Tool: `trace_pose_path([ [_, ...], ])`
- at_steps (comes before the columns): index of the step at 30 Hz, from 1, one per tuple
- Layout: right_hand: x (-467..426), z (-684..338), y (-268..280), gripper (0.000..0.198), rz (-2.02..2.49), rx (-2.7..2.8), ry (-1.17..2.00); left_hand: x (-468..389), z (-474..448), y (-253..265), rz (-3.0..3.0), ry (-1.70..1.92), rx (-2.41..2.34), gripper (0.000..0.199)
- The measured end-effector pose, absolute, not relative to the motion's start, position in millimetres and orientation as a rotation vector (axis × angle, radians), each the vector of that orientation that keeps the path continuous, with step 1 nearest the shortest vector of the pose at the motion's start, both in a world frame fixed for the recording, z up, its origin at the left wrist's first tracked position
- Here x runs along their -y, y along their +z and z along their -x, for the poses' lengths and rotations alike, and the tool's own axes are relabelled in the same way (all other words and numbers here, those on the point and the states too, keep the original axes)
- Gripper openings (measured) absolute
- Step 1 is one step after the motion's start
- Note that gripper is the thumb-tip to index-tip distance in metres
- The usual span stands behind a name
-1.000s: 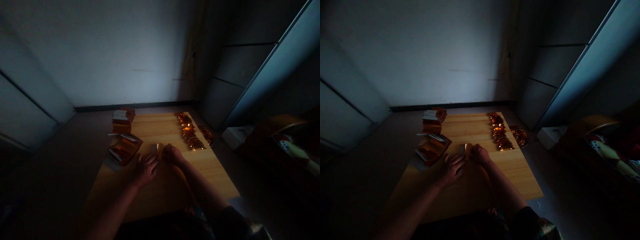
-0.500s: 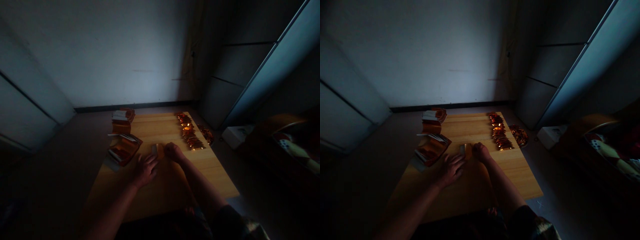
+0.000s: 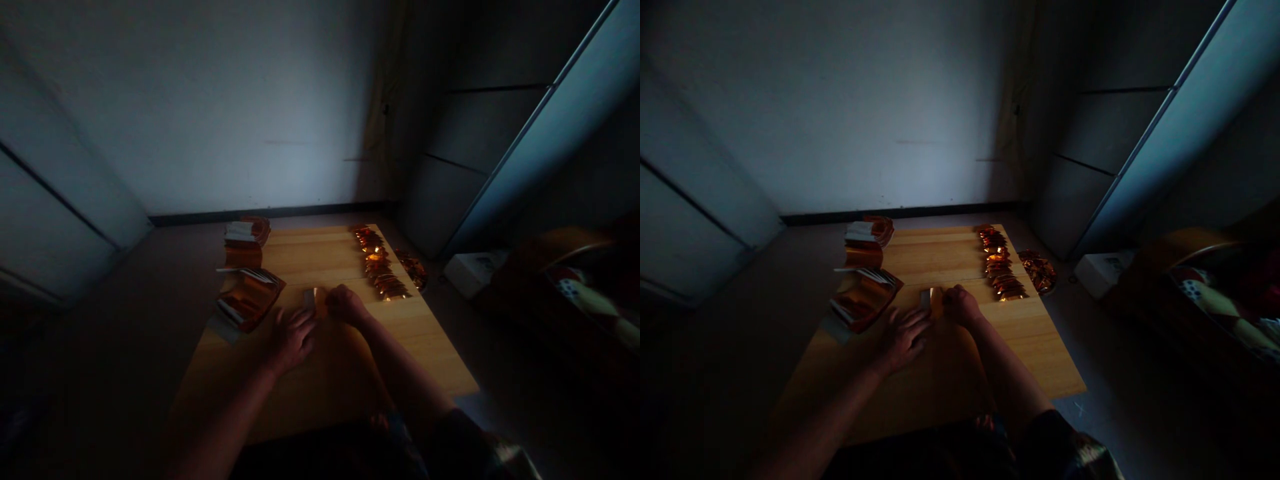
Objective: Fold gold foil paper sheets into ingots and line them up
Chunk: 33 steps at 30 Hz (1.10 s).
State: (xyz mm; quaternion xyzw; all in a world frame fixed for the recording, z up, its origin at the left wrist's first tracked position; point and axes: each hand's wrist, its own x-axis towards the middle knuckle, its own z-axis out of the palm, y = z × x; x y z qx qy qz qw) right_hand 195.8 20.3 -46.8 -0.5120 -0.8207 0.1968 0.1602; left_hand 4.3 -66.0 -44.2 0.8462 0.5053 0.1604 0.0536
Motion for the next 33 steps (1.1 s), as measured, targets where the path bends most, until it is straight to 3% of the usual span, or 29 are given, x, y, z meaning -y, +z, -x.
trace_pose_path([
  [7, 0, -190, -33, 0.023, 1.341, 2.602, 0.251, 56, -7, -40, -2.557, 0.656, -1.666, 0.017],
  [11, 15, -183, -26, 0.023, 1.391, 2.657, 0.11, 48, -8, -40, -2.569, 0.706, -1.854, 0.02],
  [16, 24, -180, -32, 0.023, 1.325, 2.656, 0.149, 39, -11, -47, -2.465, 0.631, -2.061, 0.022],
  [33, 9, -205, -41, 0.023, 1.215, 2.676, 0.06, 36, -18, -52, -2.612, 0.574, -1.917, 0.02],
])
